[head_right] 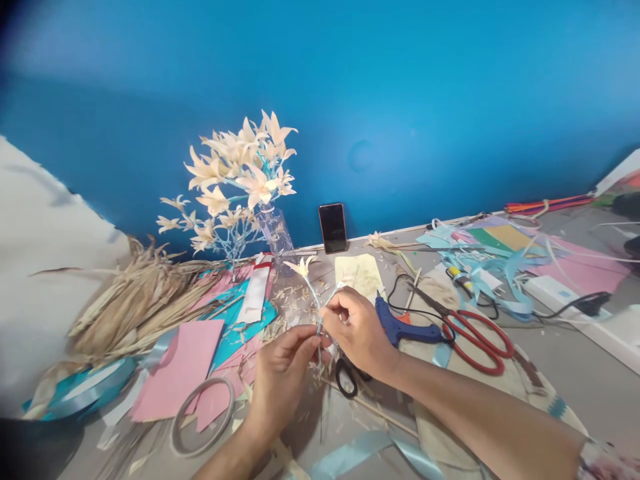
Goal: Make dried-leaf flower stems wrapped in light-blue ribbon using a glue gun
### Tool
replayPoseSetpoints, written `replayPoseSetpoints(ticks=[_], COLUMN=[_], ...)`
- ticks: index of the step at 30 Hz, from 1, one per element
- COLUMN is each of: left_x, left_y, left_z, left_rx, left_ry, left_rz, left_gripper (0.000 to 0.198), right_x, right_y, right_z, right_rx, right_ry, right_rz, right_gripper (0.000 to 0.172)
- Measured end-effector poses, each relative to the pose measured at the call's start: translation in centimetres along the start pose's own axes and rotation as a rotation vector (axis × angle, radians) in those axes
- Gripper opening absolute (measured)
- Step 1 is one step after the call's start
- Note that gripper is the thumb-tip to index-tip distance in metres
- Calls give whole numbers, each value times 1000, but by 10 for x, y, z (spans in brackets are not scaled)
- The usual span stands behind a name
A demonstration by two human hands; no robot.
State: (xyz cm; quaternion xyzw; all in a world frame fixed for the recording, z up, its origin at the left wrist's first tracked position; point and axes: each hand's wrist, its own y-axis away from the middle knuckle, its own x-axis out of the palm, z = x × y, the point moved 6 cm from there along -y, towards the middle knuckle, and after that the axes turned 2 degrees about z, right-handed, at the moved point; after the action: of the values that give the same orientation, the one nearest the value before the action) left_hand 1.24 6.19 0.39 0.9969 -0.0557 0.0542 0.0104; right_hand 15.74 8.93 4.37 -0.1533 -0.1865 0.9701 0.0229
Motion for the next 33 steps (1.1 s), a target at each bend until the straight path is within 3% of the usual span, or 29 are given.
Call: replayPoseSetpoints(ticks=[4, 6, 12, 18, 20, 24, 26, 29, 33], left_x=[23, 30, 28, 41, 39, 12, 2, 0, 7], left_y=[4, 6, 3, 13, 10, -1, -1, -1, -2], left_z=[18, 22, 28, 23, 25, 18, 10, 5, 6], left_rx=[-273, -340, -383, -421, -391, -150, -60, -31, -129], left_ry=[611, 794, 855, 886, 764, 327, 108, -71, 36], left_rz=[402, 517, 443, 603, 542, 132, -10, -48, 72], left_gripper=[24, 25, 14, 19, 23, 30, 25, 19, 23], right_x=[22, 28, 13, 12, 9, -2, -3, -1, 0], right_y=[5, 7, -4, -3, -5, -8, -7, -6, -6], right_z=[-7, -8, -17, -9, -7, -4, -4, -2, -1], right_rx=[283, 352, 217, 196, 170, 74, 42, 8, -38], right_ry=[-542, -743, -623, -575, -473, -165, -90, -56, -74], right_rz=[272, 354, 292, 310, 276, 136, 93, 84, 121], right_gripper=[31, 35, 33, 39, 36, 26, 23, 22, 23])
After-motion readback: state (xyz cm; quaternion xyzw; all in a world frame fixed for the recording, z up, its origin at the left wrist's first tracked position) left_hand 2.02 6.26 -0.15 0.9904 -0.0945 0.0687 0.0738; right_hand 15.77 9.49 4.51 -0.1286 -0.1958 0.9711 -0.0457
